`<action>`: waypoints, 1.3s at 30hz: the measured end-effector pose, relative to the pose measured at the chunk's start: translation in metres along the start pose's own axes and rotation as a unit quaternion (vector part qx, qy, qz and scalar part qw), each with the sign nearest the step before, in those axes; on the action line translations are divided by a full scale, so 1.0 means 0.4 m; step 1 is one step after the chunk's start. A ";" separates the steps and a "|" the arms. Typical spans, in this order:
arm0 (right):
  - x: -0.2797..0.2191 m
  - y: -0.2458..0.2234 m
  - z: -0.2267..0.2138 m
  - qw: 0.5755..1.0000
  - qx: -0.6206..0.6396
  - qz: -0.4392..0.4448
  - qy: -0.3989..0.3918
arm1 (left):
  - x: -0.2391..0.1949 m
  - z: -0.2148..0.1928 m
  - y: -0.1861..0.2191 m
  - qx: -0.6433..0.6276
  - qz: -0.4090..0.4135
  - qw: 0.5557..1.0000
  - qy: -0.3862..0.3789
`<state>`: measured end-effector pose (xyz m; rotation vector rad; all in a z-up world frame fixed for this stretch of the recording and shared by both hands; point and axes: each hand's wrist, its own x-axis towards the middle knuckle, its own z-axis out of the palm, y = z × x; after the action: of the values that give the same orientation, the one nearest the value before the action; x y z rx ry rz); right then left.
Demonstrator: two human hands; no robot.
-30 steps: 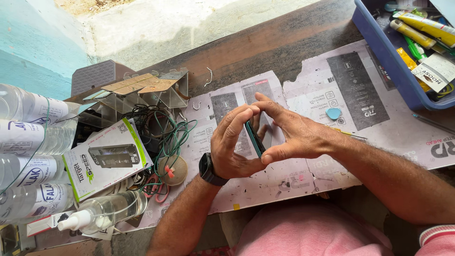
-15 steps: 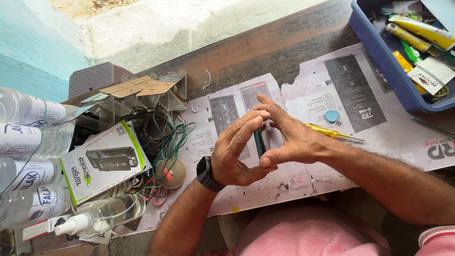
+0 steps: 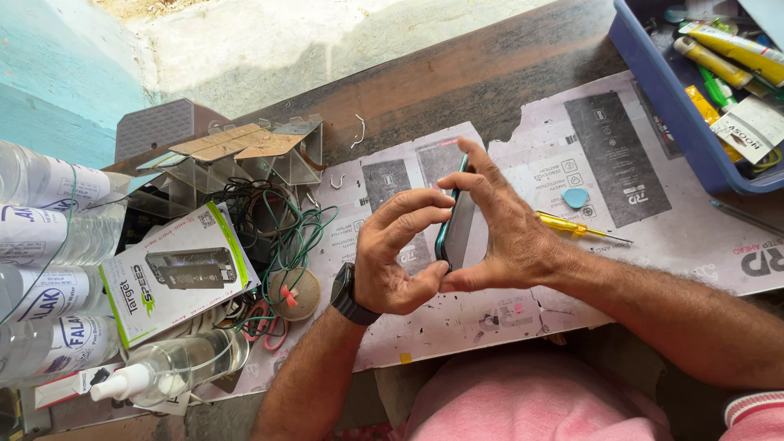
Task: The person uses a yellow screwdriver and a blue plastic pry tool to open the back cover of a smartphone. They pry along the edges and lift the cover to expose the internal components.
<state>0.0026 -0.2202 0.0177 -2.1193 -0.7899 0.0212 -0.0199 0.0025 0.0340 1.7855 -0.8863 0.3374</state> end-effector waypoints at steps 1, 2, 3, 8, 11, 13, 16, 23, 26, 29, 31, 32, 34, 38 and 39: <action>0.005 0.000 -0.001 1.000 -0.015 0.004 0.002 | -0.003 -0.001 0.000 0.008 -0.010 1.000 0.003; 0.007 0.001 -0.003 0.999 -0.031 0.009 0.005 | -0.004 0.000 0.000 0.012 -0.015 1.000 0.005; 0.009 0.003 -0.004 0.999 -0.038 0.010 0.009 | -0.005 0.002 -0.001 0.017 -0.020 1.000 0.006; 0.020 0.012 -0.003 0.997 -0.070 0.032 0.016 | -0.002 0.017 -0.001 0.029 -0.049 0.998 0.023; 0.023 0.019 0.000 0.996 -0.084 0.019 0.026 | -0.002 0.021 -0.004 0.032 -0.061 0.997 0.026; 0.025 0.024 0.001 0.995 -0.094 0.015 0.030 | -0.004 0.021 -0.007 0.037 -0.068 0.997 0.024; 0.024 0.031 0.001 0.993 -0.109 0.007 0.039 | -0.006 0.027 -0.012 0.037 -0.086 0.995 0.032; 0.028 0.035 0.005 0.989 -0.134 -0.004 0.054 | -0.008 0.046 -0.019 0.062 -0.082 0.993 0.053; 0.030 0.039 0.004 0.989 -0.137 -0.010 0.055 | -0.014 0.056 -0.020 0.066 -0.086 0.992 0.068; 0.030 0.045 0.002 0.988 -0.144 -0.007 0.049 | -0.027 0.059 -0.030 0.039 -0.100 0.992 0.069; 0.027 0.046 -0.001 0.991 -0.123 -0.012 0.043 | -0.035 0.053 -0.046 -0.011 -0.113 0.992 0.048; 0.028 0.045 -0.003 0.993 -0.112 -0.016 0.040 | -0.037 0.050 -0.057 -0.117 -0.148 0.981 0.052; 0.027 0.045 -0.009 0.996 -0.079 -0.028 0.041 | -0.040 0.048 -0.081 -0.322 -0.214 0.921 0.057; 0.024 0.049 -0.017 0.996 -0.054 -0.065 0.038 | -0.041 0.056 -0.125 -0.444 -0.343 0.827 0.034; 0.026 0.051 -0.018 0.996 -0.047 -0.071 0.029 | -0.039 0.059 -0.132 -0.467 -0.362 0.807 0.026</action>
<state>0.0237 -0.2285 0.0102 -2.1364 -0.9204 -0.1545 0.0024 -0.0038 -0.0213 1.0293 -0.1717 -0.4910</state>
